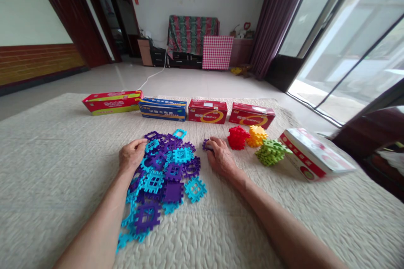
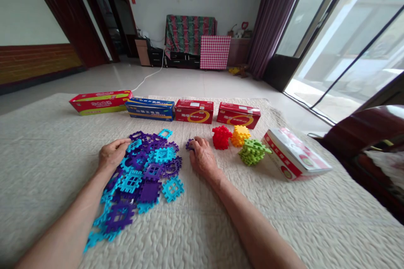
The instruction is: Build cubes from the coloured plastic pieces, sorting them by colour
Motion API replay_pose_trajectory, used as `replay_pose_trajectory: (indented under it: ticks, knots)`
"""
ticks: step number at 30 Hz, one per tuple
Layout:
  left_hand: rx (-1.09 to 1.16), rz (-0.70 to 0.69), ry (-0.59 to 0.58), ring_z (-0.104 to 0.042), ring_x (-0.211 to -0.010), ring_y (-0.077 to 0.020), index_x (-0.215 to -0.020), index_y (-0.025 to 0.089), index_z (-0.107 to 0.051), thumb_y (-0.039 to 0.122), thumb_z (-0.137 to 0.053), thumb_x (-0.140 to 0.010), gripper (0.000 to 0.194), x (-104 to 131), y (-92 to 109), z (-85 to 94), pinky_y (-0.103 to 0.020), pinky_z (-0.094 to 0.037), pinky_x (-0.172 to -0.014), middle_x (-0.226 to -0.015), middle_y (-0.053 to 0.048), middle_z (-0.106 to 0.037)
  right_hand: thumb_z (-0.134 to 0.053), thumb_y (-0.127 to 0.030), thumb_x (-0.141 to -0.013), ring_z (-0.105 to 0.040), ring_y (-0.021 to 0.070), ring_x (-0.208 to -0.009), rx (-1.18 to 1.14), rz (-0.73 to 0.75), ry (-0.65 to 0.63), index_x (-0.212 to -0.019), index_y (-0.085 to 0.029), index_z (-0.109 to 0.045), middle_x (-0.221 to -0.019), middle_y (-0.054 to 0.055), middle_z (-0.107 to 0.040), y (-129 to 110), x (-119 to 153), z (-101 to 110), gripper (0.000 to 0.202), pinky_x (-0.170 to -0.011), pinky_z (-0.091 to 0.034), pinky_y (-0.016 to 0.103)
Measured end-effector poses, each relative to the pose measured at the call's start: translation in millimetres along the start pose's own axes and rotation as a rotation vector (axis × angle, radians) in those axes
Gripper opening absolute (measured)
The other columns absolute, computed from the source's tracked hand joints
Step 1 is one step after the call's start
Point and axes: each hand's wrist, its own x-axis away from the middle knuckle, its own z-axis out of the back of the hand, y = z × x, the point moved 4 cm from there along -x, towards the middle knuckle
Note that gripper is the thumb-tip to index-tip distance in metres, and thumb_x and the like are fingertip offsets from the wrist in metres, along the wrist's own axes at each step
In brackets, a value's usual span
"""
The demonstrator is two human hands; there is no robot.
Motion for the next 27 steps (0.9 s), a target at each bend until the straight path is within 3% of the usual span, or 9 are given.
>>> replay_pose_trajectory:
  ticks: [12,18,20,23,27]
  knots:
    - [-0.024,0.011,-0.003,-0.068,-0.091,-0.0226,-0.092,0.023,-0.076,0.037,-0.054,-0.075,0.031,0,3,0.7,-0.03,-0.051,-0.084,-0.093,-0.002,-0.076,-0.048,-0.008,-0.078,-0.053,0.0242,-0.11,0.002,0.007,0.004,-0.102,-0.014,-0.065,-0.12,0.014,-0.059,9,-2,-4,0.03,-0.1,-0.043,0.04]
    - [-0.019,0.024,-0.01,-0.068,-0.089,-0.0223,-0.092,0.023,-0.076,0.036,-0.053,-0.074,0.031,1,4,-0.8,-0.029,-0.051,-0.083,-0.092,-0.002,-0.076,-0.047,-0.005,-0.074,-0.05,0.0242,-0.115,-0.027,0.041,0.136,-0.106,-0.014,-0.06,-0.124,0.015,-0.055,-2,-3,2,0.036,-0.1,-0.042,0.042]
    - [-0.009,0.021,-0.009,-0.068,-0.09,-0.022,-0.092,0.023,-0.075,0.036,-0.053,-0.074,0.031,1,2,-1.4,-0.029,-0.051,-0.084,-0.094,-0.002,-0.076,-0.046,-0.005,-0.077,-0.049,0.0239,-0.116,-0.04,0.121,0.069,-0.107,-0.016,-0.06,-0.124,0.013,-0.057,-17,-8,2,0.036,-0.099,-0.042,0.042]
    - [0.0,0.018,-0.007,-0.068,-0.091,-0.0217,-0.093,0.023,-0.075,0.037,-0.054,-0.075,0.031,0,0,-2.1,-0.029,-0.051,-0.084,-0.095,-0.002,-0.075,-0.044,-0.005,-0.079,-0.045,0.0275,-0.122,0.004,0.231,-0.137,-0.119,-0.019,-0.057,-0.129,0.01,-0.058,-39,-19,-4,0.044,-0.099,-0.039,0.049]
    - [-0.008,-0.001,0.004,-0.068,-0.092,-0.0215,-0.093,0.024,-0.075,0.036,-0.055,-0.075,0.03,-1,-1,-1.7,-0.028,-0.051,-0.085,-0.096,-0.002,-0.075,-0.044,-0.004,-0.076,-0.041,0.0304,-0.128,0.056,0.221,-0.341,-0.128,-0.026,-0.052,-0.135,0.005,-0.056,-47,-34,-16,0.057,-0.103,-0.029,0.061]
